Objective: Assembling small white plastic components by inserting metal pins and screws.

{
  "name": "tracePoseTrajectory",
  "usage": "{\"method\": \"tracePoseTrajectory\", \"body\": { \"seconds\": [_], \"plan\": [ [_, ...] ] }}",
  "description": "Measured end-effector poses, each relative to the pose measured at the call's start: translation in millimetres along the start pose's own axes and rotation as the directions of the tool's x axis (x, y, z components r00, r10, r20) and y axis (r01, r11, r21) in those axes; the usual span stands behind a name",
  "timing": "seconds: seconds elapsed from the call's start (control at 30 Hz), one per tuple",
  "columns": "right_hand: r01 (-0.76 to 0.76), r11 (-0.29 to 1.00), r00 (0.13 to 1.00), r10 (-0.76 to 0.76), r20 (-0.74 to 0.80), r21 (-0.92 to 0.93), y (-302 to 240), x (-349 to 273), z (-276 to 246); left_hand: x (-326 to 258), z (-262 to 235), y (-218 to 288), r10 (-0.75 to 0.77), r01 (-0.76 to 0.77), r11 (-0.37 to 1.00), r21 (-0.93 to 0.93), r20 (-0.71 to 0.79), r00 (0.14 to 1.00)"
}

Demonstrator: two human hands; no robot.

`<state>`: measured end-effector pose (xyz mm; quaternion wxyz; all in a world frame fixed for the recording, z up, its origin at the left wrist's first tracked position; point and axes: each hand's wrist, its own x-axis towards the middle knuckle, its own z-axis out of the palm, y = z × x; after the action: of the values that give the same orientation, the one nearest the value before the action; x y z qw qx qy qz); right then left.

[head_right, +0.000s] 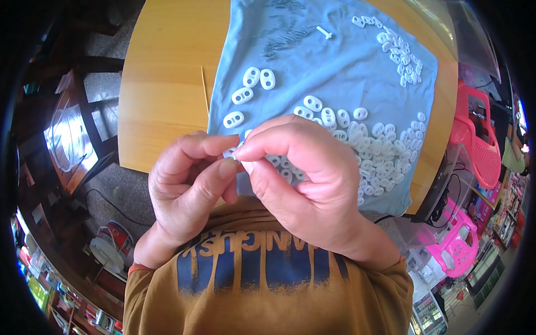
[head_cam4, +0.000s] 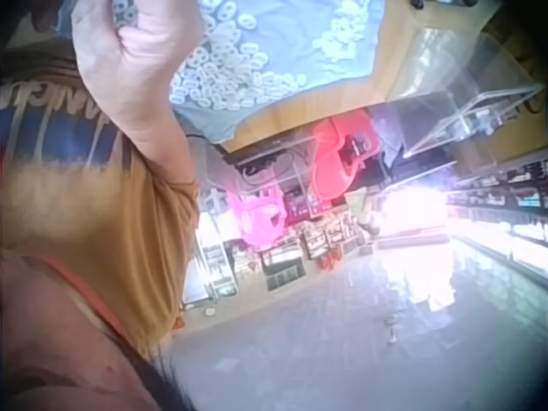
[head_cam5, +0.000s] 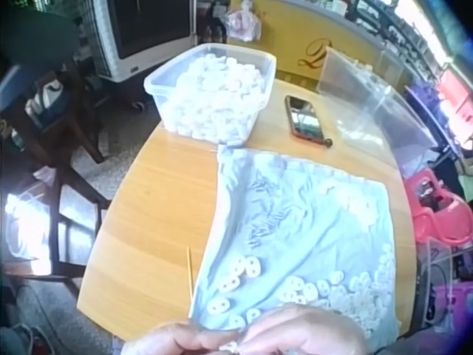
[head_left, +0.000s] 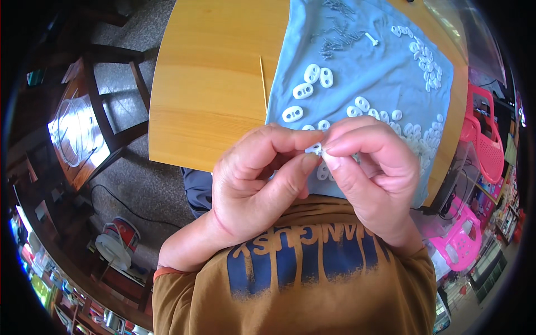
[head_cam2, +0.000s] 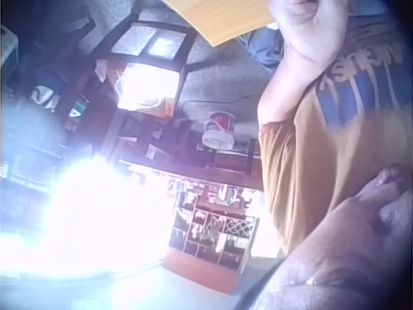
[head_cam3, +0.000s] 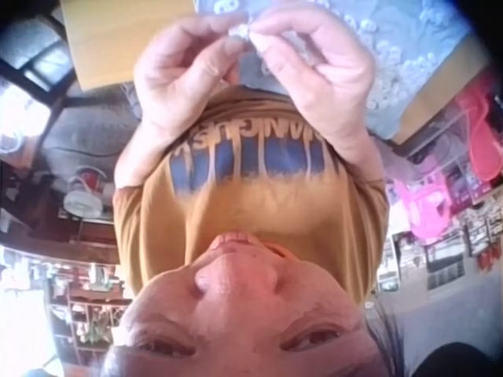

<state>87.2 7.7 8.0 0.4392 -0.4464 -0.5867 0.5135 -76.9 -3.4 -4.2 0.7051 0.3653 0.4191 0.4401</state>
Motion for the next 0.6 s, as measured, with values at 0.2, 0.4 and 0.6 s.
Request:
{"method": "tracePoseTrajectory", "body": {
  "seconds": [0.2, 0.4, 0.6],
  "plan": [
    [-0.032, 0.999, 0.999, 0.032, -0.001, 0.010, 0, 0, -2, 2, -1, 1, 0.042, -0.043, 0.995, 0.090, 0.019, 0.999],
    [-0.019, 0.995, 0.998, 0.014, -0.054, -0.097, -4, 10, -1, 3, -3, -3, -0.073, 0.069, 0.970, -0.231, -0.007, 0.997],
    [-0.054, 0.795, 0.977, -0.081, -0.195, -0.604, 11, 32, -11, 7, -6, -3, -0.076, 0.047, 0.957, -0.286, -0.089, 0.993]
  ]
}}
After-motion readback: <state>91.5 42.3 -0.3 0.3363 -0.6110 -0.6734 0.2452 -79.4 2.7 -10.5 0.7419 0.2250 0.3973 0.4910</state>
